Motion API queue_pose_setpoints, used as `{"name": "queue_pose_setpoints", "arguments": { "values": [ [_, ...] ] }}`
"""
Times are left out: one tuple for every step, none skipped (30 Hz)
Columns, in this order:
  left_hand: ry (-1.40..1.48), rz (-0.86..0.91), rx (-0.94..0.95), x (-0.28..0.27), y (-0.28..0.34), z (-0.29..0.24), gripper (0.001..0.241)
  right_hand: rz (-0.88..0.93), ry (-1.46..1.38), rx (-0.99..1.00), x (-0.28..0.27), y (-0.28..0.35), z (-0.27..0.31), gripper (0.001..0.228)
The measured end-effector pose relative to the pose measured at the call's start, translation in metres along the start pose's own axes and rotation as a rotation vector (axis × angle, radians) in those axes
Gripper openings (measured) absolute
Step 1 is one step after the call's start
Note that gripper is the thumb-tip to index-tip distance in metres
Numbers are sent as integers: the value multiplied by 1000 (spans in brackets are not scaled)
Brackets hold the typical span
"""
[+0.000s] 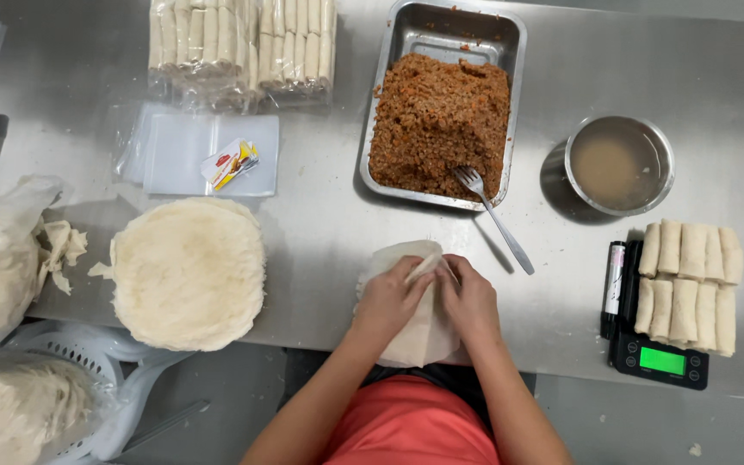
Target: The person organizes previously prepared spring rolls by weighing them on a digital scale and then places a portion of filling onto a fresh wrapper and rolls it by hand.
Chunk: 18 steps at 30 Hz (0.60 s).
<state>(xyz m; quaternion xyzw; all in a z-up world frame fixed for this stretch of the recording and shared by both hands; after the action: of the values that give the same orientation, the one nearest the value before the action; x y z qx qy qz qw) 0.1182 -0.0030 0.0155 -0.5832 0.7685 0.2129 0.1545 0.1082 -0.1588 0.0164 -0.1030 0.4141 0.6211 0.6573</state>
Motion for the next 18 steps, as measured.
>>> {"name": "queue_pose_setpoints", "arguments": {
  "values": [
    [0, 2, -2, 3, 3, 9, 32, 1, 0, 2, 4, 0, -6, 31],
    [-34, -29, -4, 4, 6, 17, 27, -37, -16, 14, 3, -1, -13, 28],
    [-67, -60, -6, 6, 8, 25, 24, -75, -31, 25, 3, -2, -20, 27],
    [-65, -64, -5, -8, 12, 21, 24, -75, -28, 21, 1, 4, -19, 27],
    [28, -73, -86, -22, 16, 23, 28, -86, -60, 30, -1, 9, -19, 26],
    [121, -81, -170, -36, 23, 26, 31, -93, -93, 41, -2, 17, -19, 26],
    [121, -83, -173, -43, 28, 41, 31, -89, -92, 40, -5, 17, -30, 26],
    [155, -165, -236, -55, 34, 61, 38, -131, -93, 37, -11, 15, -41, 26],
    [189, -248, -297, -67, 41, 81, 46, -173, -93, 34, -16, 13, -52, 26],
    [187, -249, -300, -84, 49, 84, 46, -170, -94, 34, -19, 16, -59, 26],
    [166, -318, -339, -106, 60, 88, 49, -224, -109, 33, -26, 20, -67, 27],
    [148, -386, -378, -126, 70, 92, 53, -279, -121, 33, -34, 24, -76, 28],
    [149, -387, -381, -143, 74, 100, 53, -276, -119, 33, -35, 24, -97, 28],
    [123, -487, -364, -167, 80, 106, 49, -323, -153, 7, -41, 23, -116, 28],
    [96, -587, -346, -190, 86, 111, 45, -369, -188, -20, -46, 23, -136, 27],
    [97, -591, -348, -214, 89, 118, 45, -367, -187, -23, -56, 37, -129, 27],
    [-20, -639, -316, -242, 93, 120, 39, -367, -311, -33, -67, 51, -123, 26],
    [-139, -687, -284, -270, 97, 121, 41, -365, -436, -43, -78, 65, -117, 25]
  ]
}}
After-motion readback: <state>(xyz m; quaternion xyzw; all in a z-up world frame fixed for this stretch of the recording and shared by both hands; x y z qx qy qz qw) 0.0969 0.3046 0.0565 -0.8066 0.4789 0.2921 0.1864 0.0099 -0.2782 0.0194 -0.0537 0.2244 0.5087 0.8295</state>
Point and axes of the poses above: each hand's wrist, its own y-axis away from the middle knuckle, its own x-axis out of the palm, z = x × y, the point moved 7 cm from there along -y, towards the middle knuckle, and after that the axes turned 2 degrees about x, right-handed, at the moved point
